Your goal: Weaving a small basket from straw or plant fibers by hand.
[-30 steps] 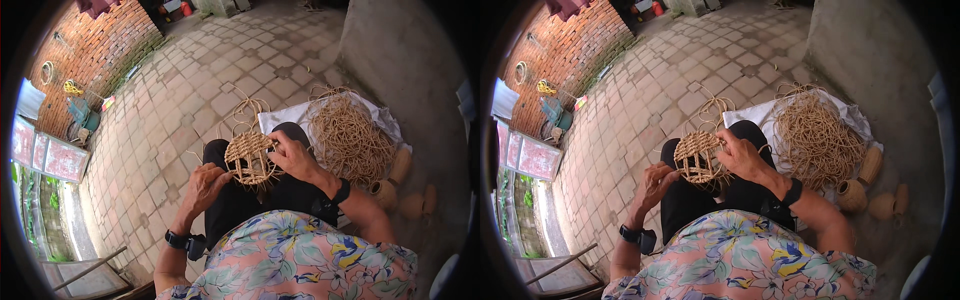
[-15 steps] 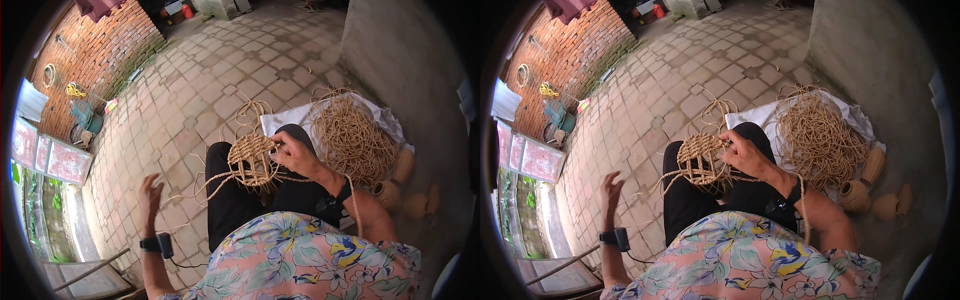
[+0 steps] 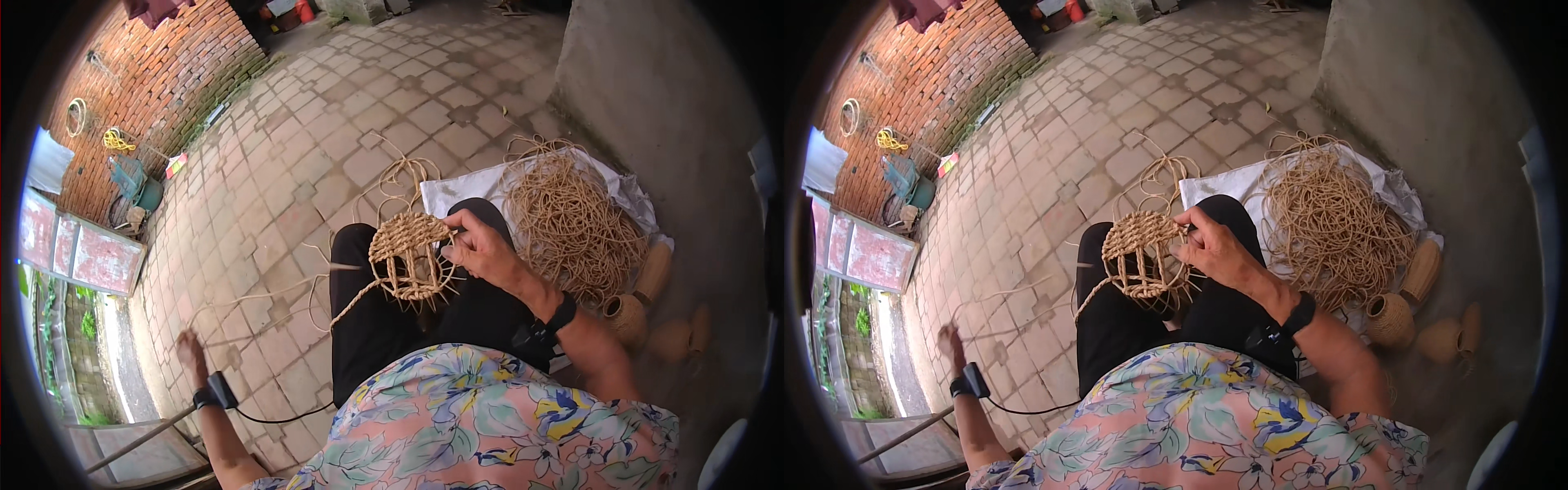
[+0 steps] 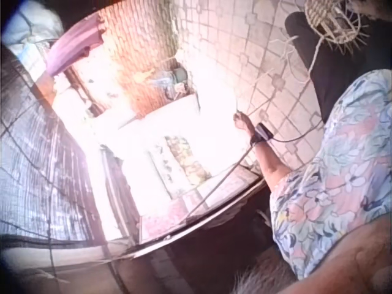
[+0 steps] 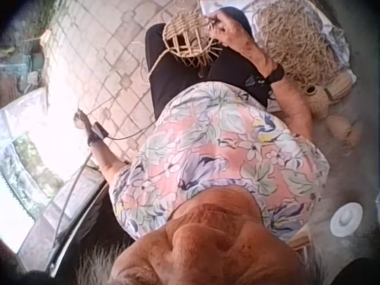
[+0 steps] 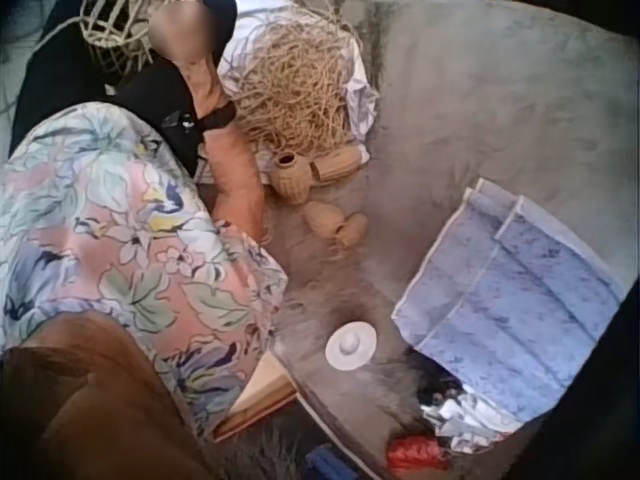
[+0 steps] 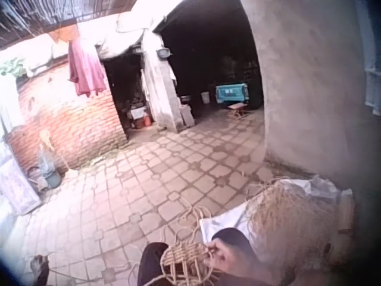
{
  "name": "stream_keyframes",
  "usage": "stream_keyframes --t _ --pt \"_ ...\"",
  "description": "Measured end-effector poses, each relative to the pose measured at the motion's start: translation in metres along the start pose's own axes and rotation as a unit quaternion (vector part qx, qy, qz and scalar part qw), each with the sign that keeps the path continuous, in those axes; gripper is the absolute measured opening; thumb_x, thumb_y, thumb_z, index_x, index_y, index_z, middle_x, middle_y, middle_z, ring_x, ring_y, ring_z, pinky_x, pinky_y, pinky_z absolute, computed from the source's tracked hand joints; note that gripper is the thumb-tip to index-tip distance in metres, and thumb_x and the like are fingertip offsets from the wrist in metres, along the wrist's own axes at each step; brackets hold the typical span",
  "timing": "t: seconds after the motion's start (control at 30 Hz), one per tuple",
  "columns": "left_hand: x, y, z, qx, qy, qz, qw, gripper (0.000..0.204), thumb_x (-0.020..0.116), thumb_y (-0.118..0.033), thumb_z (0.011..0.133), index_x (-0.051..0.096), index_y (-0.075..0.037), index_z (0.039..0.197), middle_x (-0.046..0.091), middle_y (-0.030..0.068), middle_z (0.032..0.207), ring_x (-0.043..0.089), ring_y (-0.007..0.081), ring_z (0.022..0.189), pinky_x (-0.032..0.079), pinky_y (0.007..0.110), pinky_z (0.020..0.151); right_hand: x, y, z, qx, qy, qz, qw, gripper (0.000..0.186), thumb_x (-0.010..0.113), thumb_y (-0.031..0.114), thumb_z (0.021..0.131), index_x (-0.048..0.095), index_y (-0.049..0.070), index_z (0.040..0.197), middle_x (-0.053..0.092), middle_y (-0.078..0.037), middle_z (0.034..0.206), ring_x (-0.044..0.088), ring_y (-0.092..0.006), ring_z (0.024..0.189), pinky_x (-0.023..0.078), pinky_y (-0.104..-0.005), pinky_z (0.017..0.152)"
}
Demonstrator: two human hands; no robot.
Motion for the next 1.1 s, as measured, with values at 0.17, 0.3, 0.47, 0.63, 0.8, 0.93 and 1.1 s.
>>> stream_keyframes --t 0.17,0.3,0.47,0.63,0.8,0.93,1.1 --pt "0.004 0.079 -0.021 -0.145 0.177 0.167 0.959 0.042 0.058 -0.03 0.087 0.064 -0.008 0.122 0.065 0.0237 0.112 0.066 0.0352 0.073 0.051 0.046 0.069 -0.012 0.019 -0.005 -0.045 -0.042 -0.063 0.996 0.037 0.064 0.009 0.088 0.048 0.001 0.12 0.052 -0.001 0.065 0.046 -0.0084 0.055 0.04 -0.0274 0.052" --pt "0.039 -0.167 -0.083 -0.049 0.267 -0.236 0.933 0.034 0.063 -0.026 0.093 0.063 -0.012 0.124 0.068 0.0077 0.107 0.05 0.0049 0.061 0.039 0.022 0.047 -0.003 0.074 -0.017 -0.165 -0.015 -0.137 0.977 0.04 0.056 -0.002 0.083 0.048 0.005 0.121 0.065 -0.008 0.079 0.062 -0.0217 0.057 0.049 -0.0317 0.056" --pt "0.01 -0.403 -0.182 0.157 0.389 -0.325 0.848 0.026 0.064 -0.022 0.095 0.065 -0.004 0.114 0.066 0.0007 0.086 0.051 0.0065 0.061 0.041 0.024 0.052 0.037 0.089 -0.022 -0.291 0.067 -0.22 0.928 0.044 0.052 -0.004 0.081 0.046 0.008 0.123 0.067 -0.012 0.075 0.066 -0.0344 0.061 0.051 -0.0401 0.052" --pt "-0.005 -0.439 -0.203 0.266 0.364 -0.328 0.83 0.022 0.064 -0.021 0.095 0.062 0.0 0.091 0.06 0.0101 0.071 0.055 0.0166 0.06 0.045 0.031 0.057 0.04 0.077 -0.019 -0.251 0.095 -0.247 0.931 0.047 0.052 -0.006 0.08 0.046 0.007 0.125 0.065 -0.012 0.073 0.067 -0.0328 0.066 0.053 -0.0378 0.058" --pt "0.006 -0.436 -0.197 0.24 0.399 -0.314 0.827 0.026 0.063 -0.026 0.096 0.063 0.0 0.089 0.057 0.0063 0.065 0.052 0.0141 0.058 0.042 0.03 0.054 0.035 0.07 -0.014 -0.21 0.104 -0.213 0.948 0.05 0.052 -0.005 0.079 0.047 0.007 0.127 0.065 -0.011 0.075 0.067 -0.0303 0.071 0.053 -0.0363 0.065" --pt "0.012 -0.429 -0.196 0.196 0.418 -0.34 0.819 0.026 0.063 -0.026 0.096 0.066 -0.001 0.091 0.053 -0.0013 0.066 0.046 0.0075 0.059 0.038 0.026 0.054 0.041 0.076 -0.005 -0.201 0.186 -0.242 0.931 0.048 0.053 -0.002 0.079 0.049 0.006 0.126 0.065 -0.01 0.076 0.067 -0.0306 0.071 0.052 -0.0381 0.066" --pt "0.017 -0.432 -0.203 0.163 0.465 -0.364 0.79 0.025 0.062 -0.024 0.096 0.066 0.0 0.092 0.055 -0.002 0.07 0.046 0.0063 0.063 0.039 0.025 0.056 0.05 0.083 0.004 -0.177 0.257 -0.276 0.909 0.045 0.056 0.003 0.08 0.05 0.007 0.124 0.063 -0.01 0.074 0.066 -0.0326 0.071 0.05 -0.0404 0.066"
Point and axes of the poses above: each hand's wrist, its own z-axis towards the middle knuckle, its own x-axis out of the palm, y = z × x, the point moved 9 cm from there along z, towards the middle knuckle
